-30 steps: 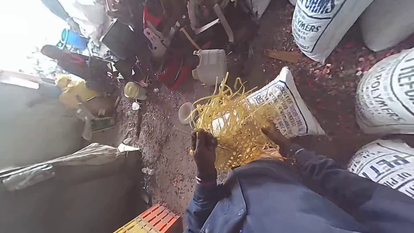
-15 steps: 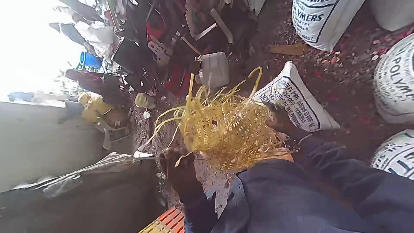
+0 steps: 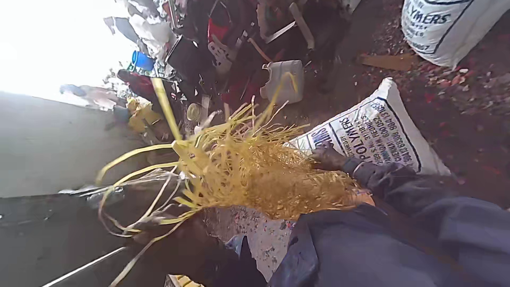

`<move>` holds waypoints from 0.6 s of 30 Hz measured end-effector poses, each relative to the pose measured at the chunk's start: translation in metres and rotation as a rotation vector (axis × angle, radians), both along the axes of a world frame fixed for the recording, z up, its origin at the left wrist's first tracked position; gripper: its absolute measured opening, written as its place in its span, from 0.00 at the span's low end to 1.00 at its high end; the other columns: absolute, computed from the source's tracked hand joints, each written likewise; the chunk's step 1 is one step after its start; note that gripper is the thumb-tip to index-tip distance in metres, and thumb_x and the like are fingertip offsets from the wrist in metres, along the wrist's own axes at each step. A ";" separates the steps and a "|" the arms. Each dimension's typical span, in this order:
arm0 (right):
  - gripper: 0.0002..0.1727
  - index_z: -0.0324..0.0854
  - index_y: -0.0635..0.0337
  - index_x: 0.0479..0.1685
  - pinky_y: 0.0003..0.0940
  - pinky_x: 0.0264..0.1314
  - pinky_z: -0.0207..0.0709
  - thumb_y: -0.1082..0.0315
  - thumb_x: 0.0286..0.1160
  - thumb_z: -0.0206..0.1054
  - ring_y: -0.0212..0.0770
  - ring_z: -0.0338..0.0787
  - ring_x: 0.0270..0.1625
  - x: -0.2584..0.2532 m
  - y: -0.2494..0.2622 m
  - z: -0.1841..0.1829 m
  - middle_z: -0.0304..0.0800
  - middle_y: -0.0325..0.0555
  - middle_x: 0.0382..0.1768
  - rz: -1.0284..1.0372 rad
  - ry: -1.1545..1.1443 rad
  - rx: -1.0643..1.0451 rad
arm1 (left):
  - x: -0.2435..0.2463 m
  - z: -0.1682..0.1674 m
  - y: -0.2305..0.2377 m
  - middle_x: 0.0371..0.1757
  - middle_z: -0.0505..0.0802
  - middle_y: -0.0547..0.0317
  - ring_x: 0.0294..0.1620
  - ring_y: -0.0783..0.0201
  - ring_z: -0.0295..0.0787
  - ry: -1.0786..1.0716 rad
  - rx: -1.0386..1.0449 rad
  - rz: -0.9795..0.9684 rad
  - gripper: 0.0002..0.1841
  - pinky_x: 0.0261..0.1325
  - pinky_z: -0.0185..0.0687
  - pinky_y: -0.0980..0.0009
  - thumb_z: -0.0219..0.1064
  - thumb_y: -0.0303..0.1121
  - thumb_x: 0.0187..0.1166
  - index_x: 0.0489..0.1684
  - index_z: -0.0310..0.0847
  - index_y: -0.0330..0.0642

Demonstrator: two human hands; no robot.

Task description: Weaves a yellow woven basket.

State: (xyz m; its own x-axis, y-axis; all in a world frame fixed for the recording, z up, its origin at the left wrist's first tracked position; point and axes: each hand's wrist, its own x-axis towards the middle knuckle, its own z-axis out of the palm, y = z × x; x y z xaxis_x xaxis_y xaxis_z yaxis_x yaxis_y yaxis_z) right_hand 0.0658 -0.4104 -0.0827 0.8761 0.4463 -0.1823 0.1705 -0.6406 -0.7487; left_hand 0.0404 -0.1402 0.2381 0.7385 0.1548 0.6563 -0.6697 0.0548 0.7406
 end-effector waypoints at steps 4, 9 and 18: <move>0.14 0.91 0.70 0.45 0.67 0.73 0.66 0.67 0.66 0.76 0.66 0.82 0.66 -0.005 -0.021 -0.010 0.88 0.67 0.54 -0.174 -0.121 0.368 | -0.001 0.005 0.030 0.24 0.91 0.65 0.23 0.73 0.89 0.045 -0.118 0.200 0.22 0.26 0.87 0.77 0.40 0.34 0.93 0.33 0.82 0.47; 0.35 0.70 0.69 0.75 0.55 0.62 0.78 0.61 0.69 0.74 0.54 0.88 0.54 -0.023 -0.050 0.039 0.87 0.65 0.53 -0.082 0.223 0.457 | -0.004 0.007 0.044 0.19 0.82 0.77 0.17 0.82 0.78 0.085 -0.093 0.208 0.21 0.24 0.79 0.84 0.40 0.36 0.93 0.30 0.78 0.53; 0.11 0.88 0.76 0.36 0.65 0.33 0.81 0.72 0.74 0.72 0.69 0.93 0.33 -0.037 -0.113 0.083 0.90 0.70 0.29 -0.045 -0.427 -0.173 | 0.010 0.034 0.077 0.34 0.85 0.61 0.35 0.71 0.86 0.047 -0.051 0.690 0.08 0.41 0.88 0.70 0.49 0.26 0.89 0.53 0.74 0.38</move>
